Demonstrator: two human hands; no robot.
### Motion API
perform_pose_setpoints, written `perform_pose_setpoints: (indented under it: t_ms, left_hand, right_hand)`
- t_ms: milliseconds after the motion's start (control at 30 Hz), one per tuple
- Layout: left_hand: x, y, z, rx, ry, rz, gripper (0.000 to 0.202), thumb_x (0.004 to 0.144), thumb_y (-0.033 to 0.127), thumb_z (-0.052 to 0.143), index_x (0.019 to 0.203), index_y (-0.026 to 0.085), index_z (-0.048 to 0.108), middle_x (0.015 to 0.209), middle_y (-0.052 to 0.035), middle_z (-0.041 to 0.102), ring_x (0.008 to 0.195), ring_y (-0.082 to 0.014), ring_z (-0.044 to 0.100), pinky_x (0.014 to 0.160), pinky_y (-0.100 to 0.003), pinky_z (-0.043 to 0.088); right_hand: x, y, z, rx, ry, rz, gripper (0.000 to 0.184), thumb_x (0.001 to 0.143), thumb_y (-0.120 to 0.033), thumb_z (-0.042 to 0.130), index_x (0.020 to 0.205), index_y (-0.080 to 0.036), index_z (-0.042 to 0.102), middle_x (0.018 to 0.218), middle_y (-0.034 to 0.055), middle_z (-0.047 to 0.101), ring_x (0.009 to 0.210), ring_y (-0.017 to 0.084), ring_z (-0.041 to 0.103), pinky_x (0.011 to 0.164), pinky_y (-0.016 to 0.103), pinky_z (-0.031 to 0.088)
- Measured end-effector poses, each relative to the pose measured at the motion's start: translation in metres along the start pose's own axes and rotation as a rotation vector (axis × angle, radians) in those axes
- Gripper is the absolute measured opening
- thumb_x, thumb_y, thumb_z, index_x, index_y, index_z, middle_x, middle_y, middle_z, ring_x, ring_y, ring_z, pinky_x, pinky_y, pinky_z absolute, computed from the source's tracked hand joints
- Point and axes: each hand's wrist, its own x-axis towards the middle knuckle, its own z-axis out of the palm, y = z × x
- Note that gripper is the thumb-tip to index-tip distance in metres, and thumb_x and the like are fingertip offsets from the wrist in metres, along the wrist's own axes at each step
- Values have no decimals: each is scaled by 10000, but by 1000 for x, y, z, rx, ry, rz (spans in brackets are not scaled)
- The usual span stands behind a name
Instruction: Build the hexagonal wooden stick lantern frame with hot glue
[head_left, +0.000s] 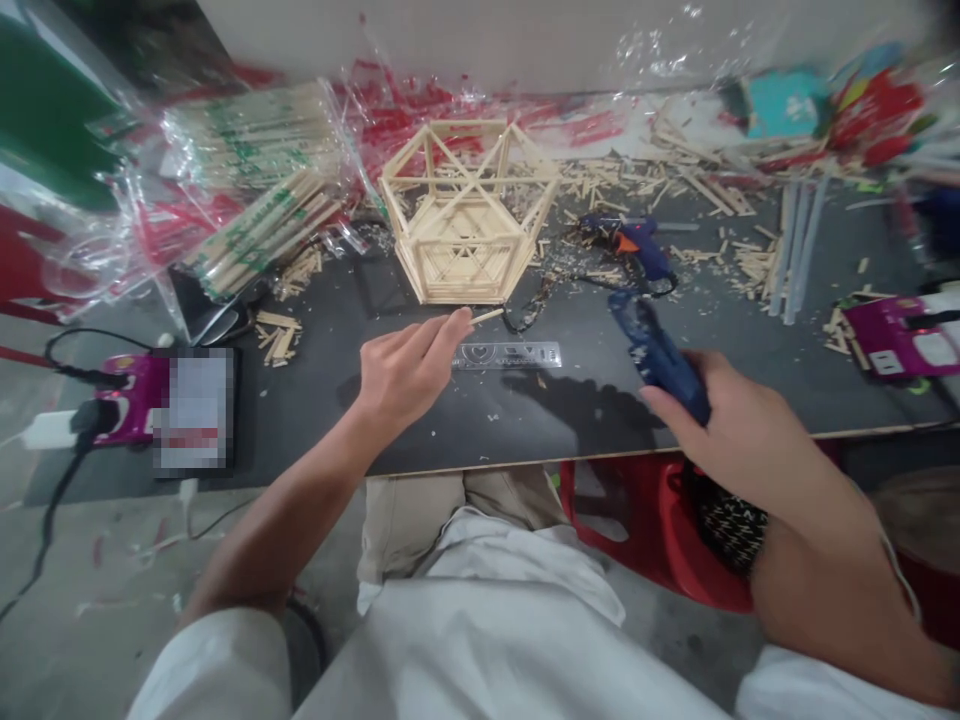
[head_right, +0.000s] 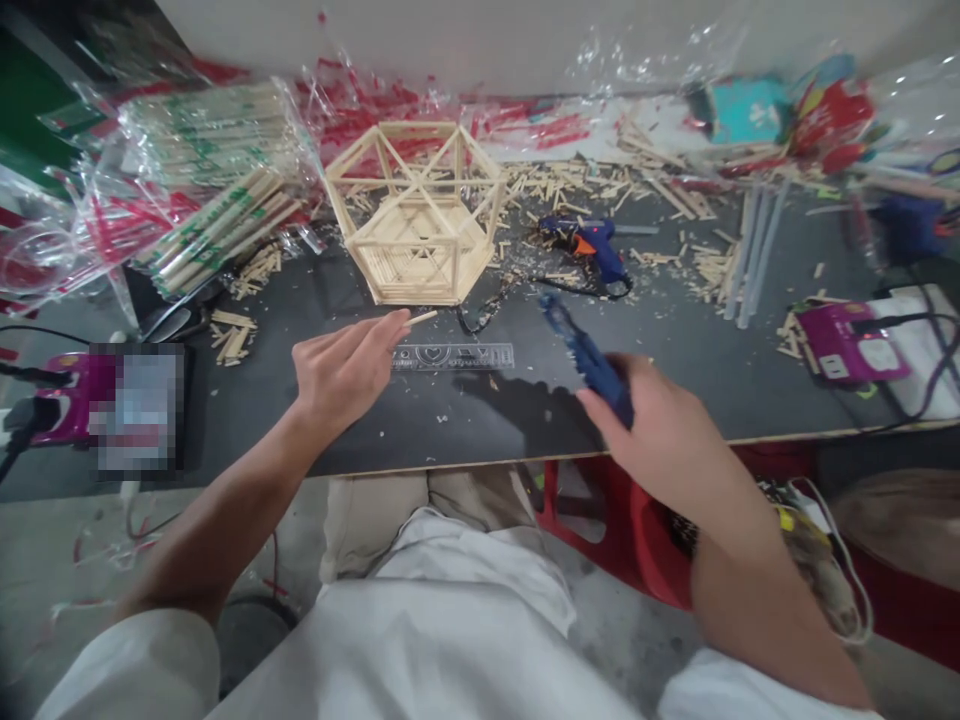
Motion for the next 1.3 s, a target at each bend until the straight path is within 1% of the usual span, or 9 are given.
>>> perform_pose_setpoints:
  t_ms: [67, 133, 333, 533, 767, 867, 1000, 1167, 1300]
  left_hand:
    - [1, 0, -1, 9, 5, 2, 116, 1032, 196, 635, 1074, 193, 743, 805, 15, 797, 589, -72, 672, 535, -212, 387]
    - [2, 0, -2, 25, -8, -6, 135, 1045, 221, 618, 1071, 195, 748, 765, 17, 783, 566, -70, 654, 521, -217, 363]
    - [4, -2, -4, 12, 28, 40, 151, 1031, 212, 646, 1148, 164, 729, 688, 27, 731, 473, -53, 540, 490, -234, 309]
    - [-1, -1, -4, -81, -57, -20, 203, 1060, 204, 559, 1178, 186, 724, 729, 18, 724, 526, -64, 592, 521, -219, 361]
    - [-2, -2, -2, -121, -4, 6, 184, 1038, 192, 612, 1206, 158, 680, 705, 25, 692, 499, -61, 541, 511, -228, 335]
    - [-1, -2, -3, -81, -23, 15, 133, 1061, 211, 568, 1100, 168, 688, 671, 34, 663, 489, -58, 519, 498, -230, 315]
    - [0, -2, -5, -67, -49, 3, 217, 1081, 224, 515, 950, 170, 679, 631, 37, 609, 477, -60, 469, 493, -240, 295]
    - [1, -4, -6, -66, -44, 19, 294, 1081, 206, 498, 831, 162, 645, 588, 42, 520, 472, -64, 415, 495, -244, 283]
    - [3, -4, -7, -93, -24, 48, 212, 1079, 174, 503, 971, 147, 684, 602, 48, 516, 488, -63, 440, 518, -237, 307]
  right_hand:
    - [2, -21, 0, 112, -137, -38, 329, 979, -386, 564, 1241, -195, 621, 1039, 179, 769, 991, 358, 755, 826, 423, 548]
    - [6, -39, 3, 200, -199, -98, 362, 983, -432, 521, 1243, -199, 613, 1032, 156, 765, 975, 350, 748, 826, 431, 551]
    - [12, -73, 16, 304, -165, -191, 485, 986, -536, 513, 1323, -197, 594, 1189, 146, 752, 1048, 339, 733, 873, 435, 564]
    - [7, -88, 20, 412, -200, -244, 451, 992, -501, 528, 1319, -197, 591, 1219, 127, 749, 1077, 315, 728, 913, 435, 565]
    - [-3, -94, 35, 472, -83, -293, 451, 996, -517, 564, 1328, -214, 571, 1268, 139, 728, 1124, 332, 710, 939, 486, 561]
    - [-9, -99, 42, 441, -34, -293, 450, 1010, -514, 542, 1338, -207, 560, 1261, 157, 716, 1123, 343, 704, 925, 495, 565]
    - [-14, -106, 50, 374, 46, -301, 510, 1014, -562, 519, 1344, -175, 561, 1224, 192, 694, 1078, 364, 699, 898, 506, 574]
    - [-15, -111, 57, 329, 115, -315, 533, 1023, -541, 514, 1374, -142, 558, 1193, 204, 687, 1081, 370, 694, 912, 503, 579]
    - [-14, -109, 58, 347, 124, -316, 558, 1022, -578, 514, 1375, -149, 564, 1192, 195, 692, 1082, 367, 699, 910, 498, 582]
